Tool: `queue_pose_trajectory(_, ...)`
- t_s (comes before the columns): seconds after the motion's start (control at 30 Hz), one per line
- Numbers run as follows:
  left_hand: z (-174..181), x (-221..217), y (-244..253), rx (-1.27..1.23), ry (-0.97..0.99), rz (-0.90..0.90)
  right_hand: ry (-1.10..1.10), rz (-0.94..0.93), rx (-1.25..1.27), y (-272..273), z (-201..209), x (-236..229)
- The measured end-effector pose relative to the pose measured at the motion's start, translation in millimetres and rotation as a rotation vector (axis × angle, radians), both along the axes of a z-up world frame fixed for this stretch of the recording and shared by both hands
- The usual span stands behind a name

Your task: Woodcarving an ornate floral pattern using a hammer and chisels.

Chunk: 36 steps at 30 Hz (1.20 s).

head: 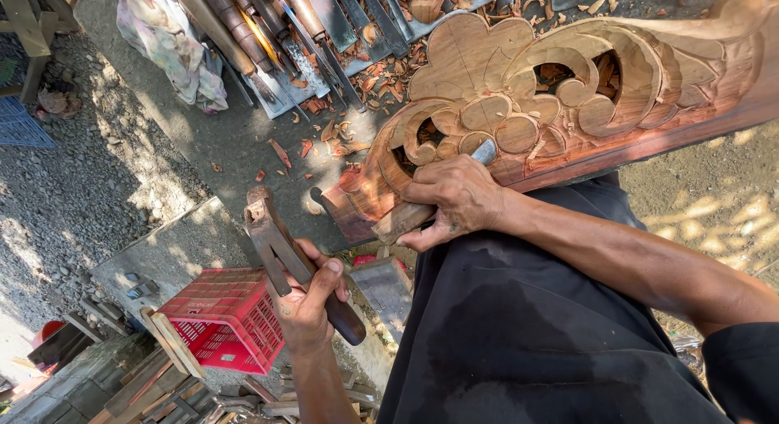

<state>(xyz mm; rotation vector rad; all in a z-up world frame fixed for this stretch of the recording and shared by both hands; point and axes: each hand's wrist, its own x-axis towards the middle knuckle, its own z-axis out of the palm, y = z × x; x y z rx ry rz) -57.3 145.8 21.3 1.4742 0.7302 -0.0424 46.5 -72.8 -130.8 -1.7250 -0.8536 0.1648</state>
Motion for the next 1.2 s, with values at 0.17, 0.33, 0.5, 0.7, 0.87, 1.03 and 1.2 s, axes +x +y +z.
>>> queue_pose_trajectory(0.17,1.8,0.8,-1.8,0.015,0.006,-0.011,0.037,-0.052,0.041,-2.1,1.1,3.5)
queue_pose_trajectory(0.33,17.7,10.3,-2.3,0.07,-0.032,-0.022,0.078,-0.063,0.123,-5.3,-1.0,6.2)
queue_pose_trajectory(0.5,38.4,7.7,4.5,0.188,-0.182,-0.031,0.099,-0.051,0.183,-7.2,-3.8,3.9)
queue_pose_trajectory(0.7,60.8,0.9,5.0,0.105,-0.341,0.093,0.029,-0.037,0.169,-6.4,-2.7,3.8)
queue_pose_trajectory(0.87,58.0,-3.8,-2.9,0.135,-0.317,0.122,0.028,-0.063,0.165,-6.9,-6.8,3.8)
queue_pose_trajectory(1.03,59.3,-4.8,2.0,0.157,-0.352,0.101,0.046,-0.078,0.187,-8.5,-5.4,3.5)
queue_pose_trajectory(1.2,74.8,-7.0,10.6,0.125,-0.438,0.062,0.039,-0.074,0.182,-8.5,-6.7,4.2)
